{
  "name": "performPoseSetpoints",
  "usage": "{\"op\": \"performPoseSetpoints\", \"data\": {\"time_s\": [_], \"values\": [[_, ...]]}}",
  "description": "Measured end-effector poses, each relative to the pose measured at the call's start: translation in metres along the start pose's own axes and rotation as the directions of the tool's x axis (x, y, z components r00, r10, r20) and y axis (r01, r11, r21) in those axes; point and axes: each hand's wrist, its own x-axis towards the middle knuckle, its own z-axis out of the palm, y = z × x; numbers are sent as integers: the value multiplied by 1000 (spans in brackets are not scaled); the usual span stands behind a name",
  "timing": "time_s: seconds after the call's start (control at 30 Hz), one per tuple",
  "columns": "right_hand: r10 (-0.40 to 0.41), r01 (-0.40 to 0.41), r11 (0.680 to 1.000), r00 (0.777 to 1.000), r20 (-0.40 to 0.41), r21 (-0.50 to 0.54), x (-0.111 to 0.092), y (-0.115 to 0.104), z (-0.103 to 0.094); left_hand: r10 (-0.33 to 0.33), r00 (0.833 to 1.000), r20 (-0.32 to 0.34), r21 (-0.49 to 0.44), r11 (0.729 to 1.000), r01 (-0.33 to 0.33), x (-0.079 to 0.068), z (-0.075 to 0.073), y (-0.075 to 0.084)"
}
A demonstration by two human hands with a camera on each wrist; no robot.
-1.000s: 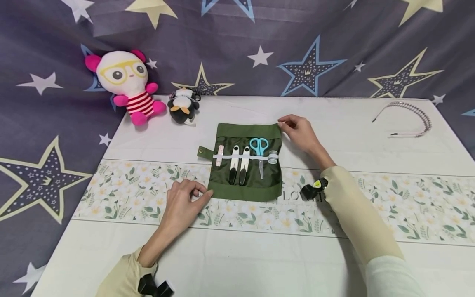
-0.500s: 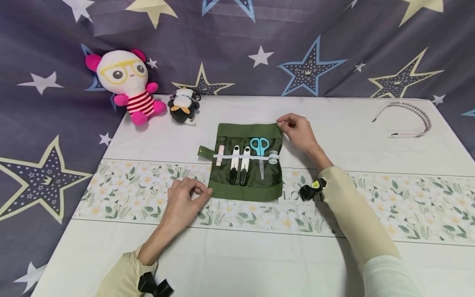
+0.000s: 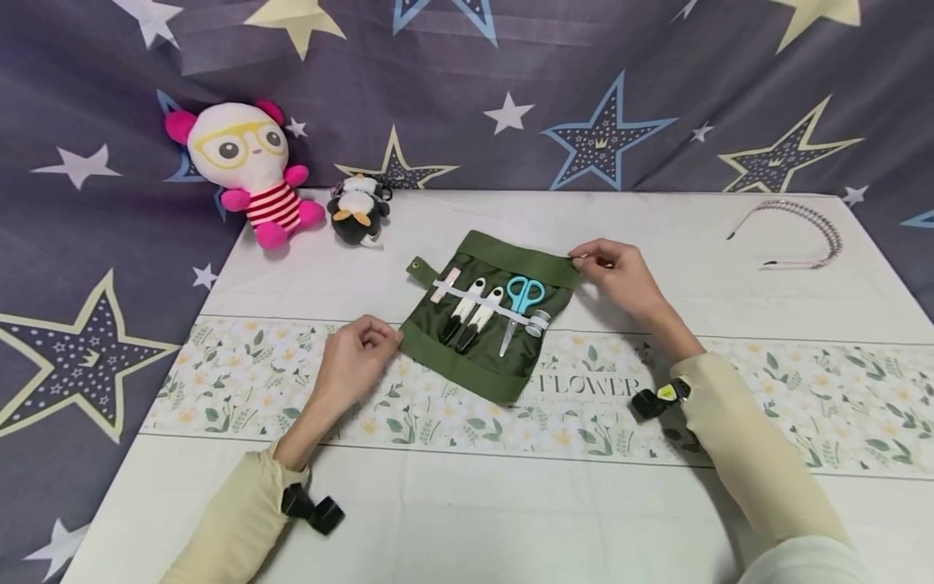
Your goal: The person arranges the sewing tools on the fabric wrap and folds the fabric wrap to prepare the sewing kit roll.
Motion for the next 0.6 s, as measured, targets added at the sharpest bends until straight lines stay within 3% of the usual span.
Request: {"op": "performPoseSetpoints", "data": {"time_s": [0.23,0.43,0.6], "values": [[-10,10,996,1000,7,-85,-34,6,-20,70,998,8,46,996,-70,43,6,1],[21,-17,994,999,33,-108,-63,6,-30,93,995,37,79,992,-95,85,15,1],[29,-22,993,998,62,-118,-83,2,-31,98,994,52,92,990,-103,110,24,4]]}}
